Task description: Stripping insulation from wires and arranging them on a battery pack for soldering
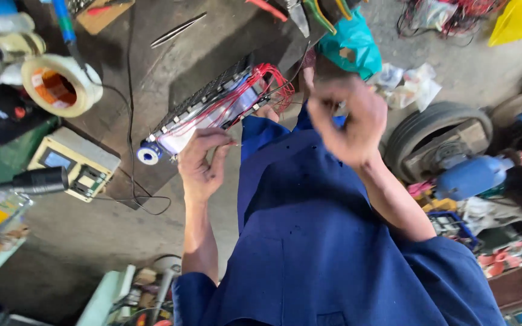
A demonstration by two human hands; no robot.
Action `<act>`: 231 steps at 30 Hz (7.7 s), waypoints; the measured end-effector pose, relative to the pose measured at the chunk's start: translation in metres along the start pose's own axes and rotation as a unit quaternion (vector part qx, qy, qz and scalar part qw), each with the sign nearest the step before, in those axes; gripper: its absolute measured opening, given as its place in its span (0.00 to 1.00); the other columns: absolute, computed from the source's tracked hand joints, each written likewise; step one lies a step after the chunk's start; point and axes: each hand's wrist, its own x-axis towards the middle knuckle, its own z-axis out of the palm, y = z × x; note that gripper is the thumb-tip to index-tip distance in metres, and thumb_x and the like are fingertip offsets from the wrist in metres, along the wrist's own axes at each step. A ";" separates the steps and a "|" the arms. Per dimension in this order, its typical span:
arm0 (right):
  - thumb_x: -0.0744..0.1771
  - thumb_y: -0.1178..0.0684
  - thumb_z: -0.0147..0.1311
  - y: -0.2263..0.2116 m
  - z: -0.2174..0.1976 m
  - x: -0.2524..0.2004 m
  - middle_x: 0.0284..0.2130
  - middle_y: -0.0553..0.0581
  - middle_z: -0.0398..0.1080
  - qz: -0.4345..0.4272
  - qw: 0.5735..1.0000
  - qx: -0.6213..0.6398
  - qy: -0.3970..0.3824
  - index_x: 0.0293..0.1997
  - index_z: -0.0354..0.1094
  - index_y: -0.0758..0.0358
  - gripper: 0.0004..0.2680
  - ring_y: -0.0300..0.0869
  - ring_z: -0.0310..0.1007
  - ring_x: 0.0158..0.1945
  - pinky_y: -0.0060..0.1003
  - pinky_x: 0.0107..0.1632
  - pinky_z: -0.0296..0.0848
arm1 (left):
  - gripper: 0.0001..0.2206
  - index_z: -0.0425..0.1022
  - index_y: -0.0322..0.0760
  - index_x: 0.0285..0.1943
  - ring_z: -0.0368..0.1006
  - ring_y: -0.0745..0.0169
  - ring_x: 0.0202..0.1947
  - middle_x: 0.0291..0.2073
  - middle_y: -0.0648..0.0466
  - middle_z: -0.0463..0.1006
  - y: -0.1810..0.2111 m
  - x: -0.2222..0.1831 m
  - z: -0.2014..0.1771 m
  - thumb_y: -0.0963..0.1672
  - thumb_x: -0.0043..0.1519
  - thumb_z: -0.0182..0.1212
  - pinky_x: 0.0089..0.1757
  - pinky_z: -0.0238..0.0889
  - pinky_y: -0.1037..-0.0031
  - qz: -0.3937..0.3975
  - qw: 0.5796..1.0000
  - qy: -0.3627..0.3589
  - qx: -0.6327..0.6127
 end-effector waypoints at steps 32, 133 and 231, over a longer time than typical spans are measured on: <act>0.67 0.58 0.60 -0.001 0.083 -0.071 0.35 0.62 0.72 -0.087 0.996 0.020 -0.021 0.49 0.68 0.67 0.09 0.52 0.76 0.28 0.42 0.28 0.76 | 0.04 0.78 0.36 0.44 0.77 0.51 0.30 0.32 0.52 0.78 0.007 -0.003 0.000 0.37 0.67 0.59 0.29 0.71 0.69 0.015 0.989 -0.139 0.051; 0.60 0.58 0.57 0.098 0.063 0.009 0.17 0.56 0.60 -0.028 0.979 -0.115 -0.166 0.20 0.59 0.60 0.08 0.53 0.53 0.18 0.45 0.22 0.50 | 0.14 0.76 0.31 0.55 0.77 0.51 0.34 0.40 0.46 0.79 0.000 0.034 0.052 0.47 0.70 0.64 0.33 0.67 0.65 0.023 0.944 -0.151 0.292; 0.66 0.64 0.60 0.028 0.111 -0.144 0.23 0.66 0.73 0.127 0.968 0.209 -0.063 0.42 0.73 0.73 0.04 0.56 0.79 0.27 0.41 0.27 0.77 | 0.32 0.50 0.21 0.78 0.51 0.42 0.76 0.77 0.36 0.51 -0.040 -0.108 0.043 0.51 0.73 0.43 0.72 0.51 0.62 -0.119 0.937 -0.055 -0.323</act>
